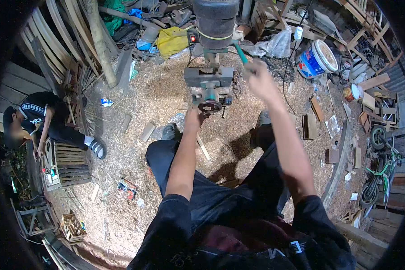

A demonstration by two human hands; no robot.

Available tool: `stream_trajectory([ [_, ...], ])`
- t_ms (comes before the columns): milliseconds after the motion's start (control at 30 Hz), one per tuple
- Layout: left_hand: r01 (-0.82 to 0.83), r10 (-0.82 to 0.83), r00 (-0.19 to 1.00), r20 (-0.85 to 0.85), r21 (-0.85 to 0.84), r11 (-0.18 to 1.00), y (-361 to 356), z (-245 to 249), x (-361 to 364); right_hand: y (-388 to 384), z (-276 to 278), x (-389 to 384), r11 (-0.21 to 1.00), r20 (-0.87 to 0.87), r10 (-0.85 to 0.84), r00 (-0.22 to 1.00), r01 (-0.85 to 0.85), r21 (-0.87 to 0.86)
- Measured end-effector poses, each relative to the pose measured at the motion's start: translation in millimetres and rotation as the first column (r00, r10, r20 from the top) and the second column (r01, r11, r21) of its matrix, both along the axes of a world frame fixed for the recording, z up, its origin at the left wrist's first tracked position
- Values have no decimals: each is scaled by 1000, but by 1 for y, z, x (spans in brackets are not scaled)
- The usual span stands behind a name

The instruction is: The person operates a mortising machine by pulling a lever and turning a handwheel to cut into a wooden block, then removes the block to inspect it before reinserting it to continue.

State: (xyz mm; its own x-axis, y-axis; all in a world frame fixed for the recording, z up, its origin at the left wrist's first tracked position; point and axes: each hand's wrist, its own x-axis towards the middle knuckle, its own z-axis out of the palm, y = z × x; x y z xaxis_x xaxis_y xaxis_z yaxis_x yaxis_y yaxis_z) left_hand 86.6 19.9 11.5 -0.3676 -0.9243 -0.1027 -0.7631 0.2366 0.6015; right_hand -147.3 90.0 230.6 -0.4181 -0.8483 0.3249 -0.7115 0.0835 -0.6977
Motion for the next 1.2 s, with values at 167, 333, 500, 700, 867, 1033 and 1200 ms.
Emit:
stream_trajectory([
  [167, -7, -19, 955, 295, 88, 996, -13, -65, 14, -48, 135, -24, 946, 241, 199, 950, -121, -302],
  [333, -44, 26, 948, 317, 52, 998, -5, -65, 9, -103, 134, -49, 758, 288, 330, 899, -70, -648],
  [500, -117, 114, 954, 277, -6, 993, -12, -89, 20, -101, 40, -69, 913, 389, 244, 888, -76, -400],
  [700, -62, 9, 914, 406, 117, 991, -16, -73, 13, -100, -39, -76, 949, 487, 119, 865, 45, -311],
  [867, -129, 101, 896, 432, 38, 991, -30, -137, 40, -118, 6, -79, 903, 437, 106, 893, 97, -418],
  [1033, -241, 177, 859, 480, 75, 968, -22, -101, 19, -142, 135, -69, 732, 477, 535, 698, -100, -674],
  [1200, -187, 128, 869, 477, 79, 979, -8, -49, 5, -181, 171, -83, 797, 668, 574, 474, -136, -589],
])
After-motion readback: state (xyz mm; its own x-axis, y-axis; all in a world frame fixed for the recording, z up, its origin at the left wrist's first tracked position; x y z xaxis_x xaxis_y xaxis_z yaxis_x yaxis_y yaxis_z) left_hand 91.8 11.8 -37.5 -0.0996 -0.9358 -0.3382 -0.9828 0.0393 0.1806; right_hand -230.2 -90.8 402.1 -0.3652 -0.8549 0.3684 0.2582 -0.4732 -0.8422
